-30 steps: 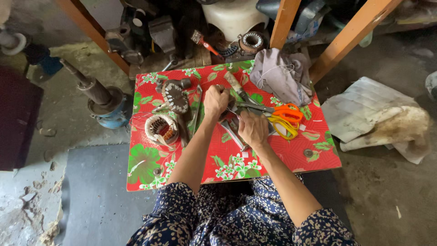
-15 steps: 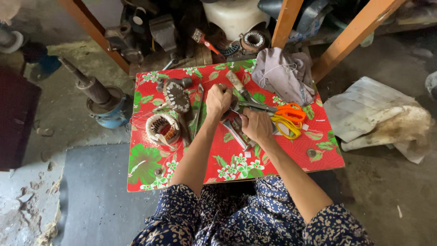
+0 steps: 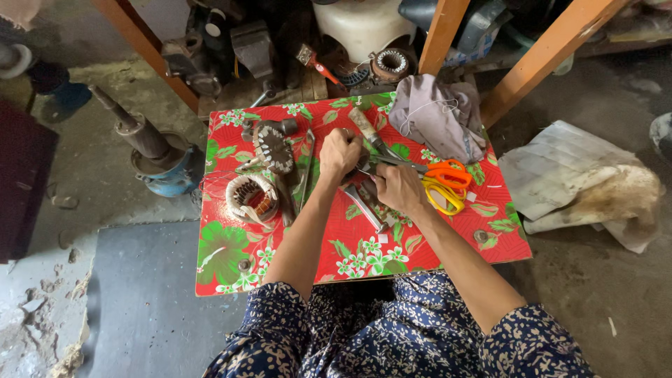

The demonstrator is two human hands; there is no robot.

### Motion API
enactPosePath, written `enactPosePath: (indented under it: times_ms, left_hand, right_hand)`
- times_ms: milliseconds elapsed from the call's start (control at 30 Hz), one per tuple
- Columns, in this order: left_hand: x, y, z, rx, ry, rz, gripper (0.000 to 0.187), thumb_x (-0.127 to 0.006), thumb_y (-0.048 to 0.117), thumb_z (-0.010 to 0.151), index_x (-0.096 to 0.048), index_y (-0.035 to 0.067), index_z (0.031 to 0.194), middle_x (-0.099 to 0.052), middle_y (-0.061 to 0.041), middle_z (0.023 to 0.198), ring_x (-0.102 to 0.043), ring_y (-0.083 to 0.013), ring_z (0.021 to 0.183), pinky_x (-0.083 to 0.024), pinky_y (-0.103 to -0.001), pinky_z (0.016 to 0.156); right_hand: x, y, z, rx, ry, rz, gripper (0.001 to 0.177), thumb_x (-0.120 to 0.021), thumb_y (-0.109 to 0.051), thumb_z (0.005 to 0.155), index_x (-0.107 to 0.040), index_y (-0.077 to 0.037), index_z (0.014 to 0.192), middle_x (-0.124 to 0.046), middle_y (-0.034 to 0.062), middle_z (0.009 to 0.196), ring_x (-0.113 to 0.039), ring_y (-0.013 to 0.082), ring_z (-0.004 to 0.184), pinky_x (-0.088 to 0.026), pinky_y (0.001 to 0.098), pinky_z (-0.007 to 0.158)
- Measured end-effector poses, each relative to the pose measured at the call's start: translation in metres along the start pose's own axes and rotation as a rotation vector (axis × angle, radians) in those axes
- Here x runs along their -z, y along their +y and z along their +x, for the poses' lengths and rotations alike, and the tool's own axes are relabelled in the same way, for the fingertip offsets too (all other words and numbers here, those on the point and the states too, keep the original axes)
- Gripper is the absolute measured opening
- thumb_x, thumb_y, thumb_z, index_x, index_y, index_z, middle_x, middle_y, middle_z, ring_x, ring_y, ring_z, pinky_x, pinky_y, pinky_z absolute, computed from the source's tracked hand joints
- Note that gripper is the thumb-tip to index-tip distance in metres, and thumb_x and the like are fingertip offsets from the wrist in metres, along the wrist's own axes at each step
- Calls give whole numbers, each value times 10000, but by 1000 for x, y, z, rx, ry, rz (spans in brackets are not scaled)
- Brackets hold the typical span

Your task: The person sits on the floor and uses a hammer and pliers to scrape and clean the surface of a cylindrical motor part. They repeatedly strike and scrape the part, then use pliers to remove debris, continuing the process throughout the clip.

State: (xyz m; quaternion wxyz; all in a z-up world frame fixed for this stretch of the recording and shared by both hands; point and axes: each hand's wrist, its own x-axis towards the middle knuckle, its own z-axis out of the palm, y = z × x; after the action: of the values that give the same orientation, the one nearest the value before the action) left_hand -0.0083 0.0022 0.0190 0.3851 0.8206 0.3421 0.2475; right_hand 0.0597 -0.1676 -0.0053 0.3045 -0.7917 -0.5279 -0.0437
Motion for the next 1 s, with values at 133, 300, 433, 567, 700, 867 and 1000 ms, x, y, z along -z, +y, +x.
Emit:
enactPosePath:
  times_ms: [133,300,433,567,700,867,1000]
  left_hand:
    - [3,0,-3,12,-21,-1,315,-641,333,851,-796,83,964,-741,-239,917,-717,-409,942,-548,-470,869]
    - [-4,2,-4,45,-12,13,327,-638,338,848,-791,87,991,-753,-240,949,-724,-405,962,-553,-473,878]
    - [-7,3,2,116,47,86,327,-651,319,822,-806,100,1009,-730,-263,1028,-704,-420,1011,-536,-484,927]
    - [-9,-2,0,119,79,70,357,-664,351,826,-784,90,1039,-722,-276,1037,-699,-421,1021,-532,-489,918]
    - [-6,-6,-5,137,62,27,355,-646,376,852,-796,100,1018,-723,-274,1007,-698,-423,1010,-536,-484,907]
    - [-3,-1,-4,95,85,26,353,-651,355,844,-789,80,1017,-722,-273,986,-705,-425,987,-540,-481,890]
    - [-2,-3,-7,90,44,-9,358,-642,364,861,-789,79,1022,-729,-268,987,-705,-425,992,-545,-473,886]
  right_hand:
    - [0,-1,2,5,-5,4,144,-662,-114,854,-683,-5,763,-669,258,710,-674,461,682,-525,559,654]
    - [-6,-3,-1,-82,-13,-50,178,-709,-169,854,-693,-11,773,-667,248,691,-666,462,671,-520,562,643]
    - [-13,-9,-9,-202,17,51,206,-720,-222,877,-721,-37,786,-690,183,668,-680,420,648,-512,532,598]
    - [-12,-8,-21,-251,182,210,203,-741,-264,878,-739,-65,838,-684,163,655,-686,387,625,-516,497,585]
    - [-15,-9,-26,-445,102,318,204,-702,-291,917,-737,-94,877,-709,129,678,-700,365,593,-515,498,580]
    - [-29,-6,-28,-191,192,41,180,-735,-245,895,-737,-78,961,-707,188,718,-686,421,687,-505,539,667]
    - [-33,-4,-30,-216,175,19,208,-712,-229,895,-676,-86,1041,-718,177,748,-695,411,704,-510,544,678]
